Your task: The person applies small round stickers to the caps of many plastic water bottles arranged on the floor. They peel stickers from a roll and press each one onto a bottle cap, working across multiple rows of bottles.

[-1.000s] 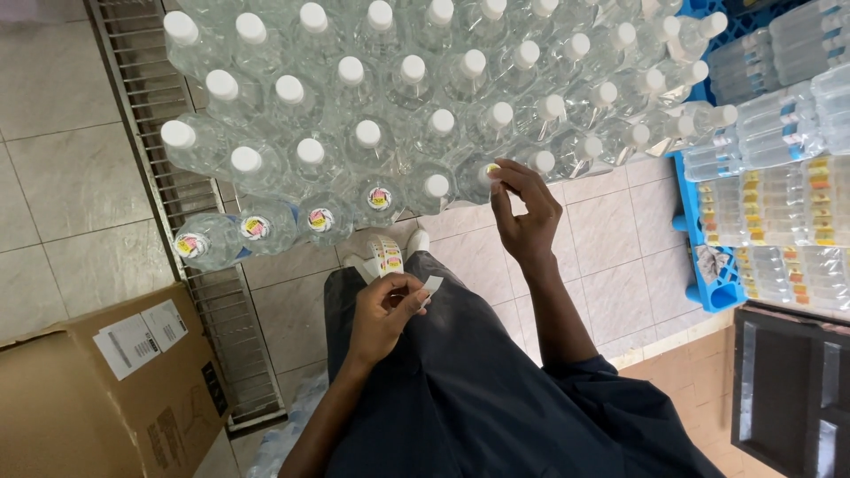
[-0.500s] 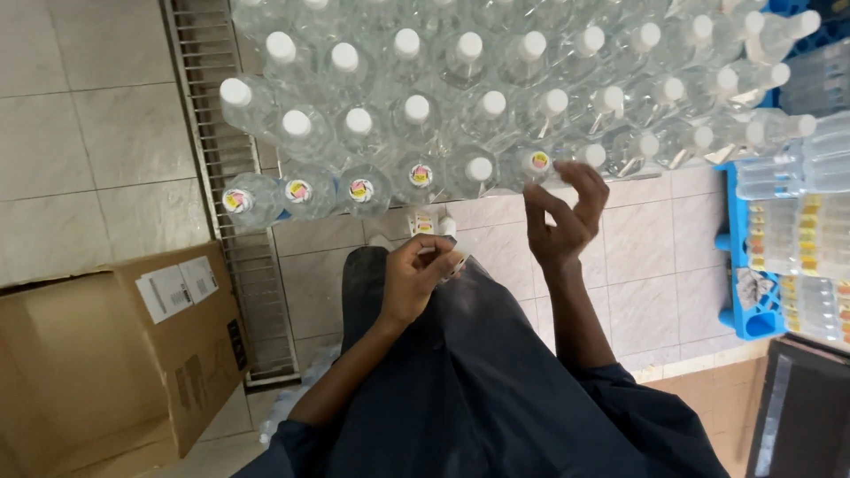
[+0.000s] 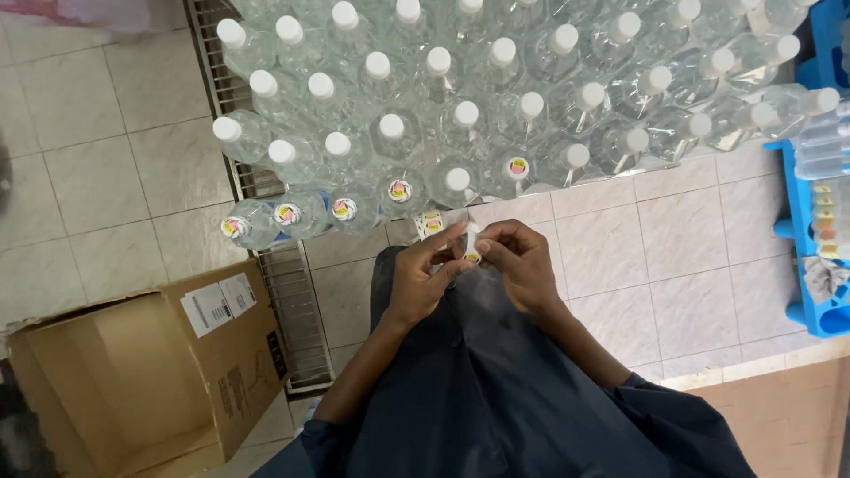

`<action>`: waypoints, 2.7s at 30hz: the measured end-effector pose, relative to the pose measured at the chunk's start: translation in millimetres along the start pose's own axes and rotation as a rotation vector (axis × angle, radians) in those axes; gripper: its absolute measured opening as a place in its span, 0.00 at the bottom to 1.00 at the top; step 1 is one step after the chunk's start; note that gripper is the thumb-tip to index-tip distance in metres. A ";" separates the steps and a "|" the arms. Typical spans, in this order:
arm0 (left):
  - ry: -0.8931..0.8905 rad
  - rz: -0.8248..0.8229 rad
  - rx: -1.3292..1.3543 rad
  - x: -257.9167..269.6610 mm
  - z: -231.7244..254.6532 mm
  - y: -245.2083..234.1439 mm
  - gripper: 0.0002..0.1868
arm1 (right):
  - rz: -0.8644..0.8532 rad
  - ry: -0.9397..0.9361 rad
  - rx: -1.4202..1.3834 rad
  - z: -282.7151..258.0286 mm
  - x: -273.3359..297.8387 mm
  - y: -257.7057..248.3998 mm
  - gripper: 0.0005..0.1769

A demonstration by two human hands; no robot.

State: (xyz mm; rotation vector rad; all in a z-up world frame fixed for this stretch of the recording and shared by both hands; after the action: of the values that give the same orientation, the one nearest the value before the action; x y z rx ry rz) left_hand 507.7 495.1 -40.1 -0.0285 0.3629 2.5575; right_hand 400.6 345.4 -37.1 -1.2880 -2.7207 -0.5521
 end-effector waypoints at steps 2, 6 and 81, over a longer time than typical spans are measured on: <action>0.045 0.019 -0.081 -2.7 9.2 5.9 0.26 | -0.047 0.007 0.044 -2.3 -3.2 -6.1 0.08; 0.097 0.082 -0.176 -6.3 12.4 14.2 0.21 | -0.178 -0.066 0.181 -25.7 -12.9 -1.5 0.12; -0.071 -0.075 -0.033 -43.7 17.8 -50.0 0.15 | 0.328 -0.625 0.679 -58.3 -28.0 79.6 0.10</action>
State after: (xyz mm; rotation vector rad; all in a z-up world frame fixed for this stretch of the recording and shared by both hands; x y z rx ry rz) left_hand 572.1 517.6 -31.4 0.0361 0.2870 2.4832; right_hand 474.6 350.6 33.7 -1.8094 -2.5859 0.8634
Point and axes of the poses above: each hand's wrist, its own x-axis away from the middle knuckle, its own y-axis out of the palm, z = x × y, the point moved 3 cm from there along -x, towards the middle knuckle, and after that the axes turned 11 degrees about z, right-handed, at the moved point
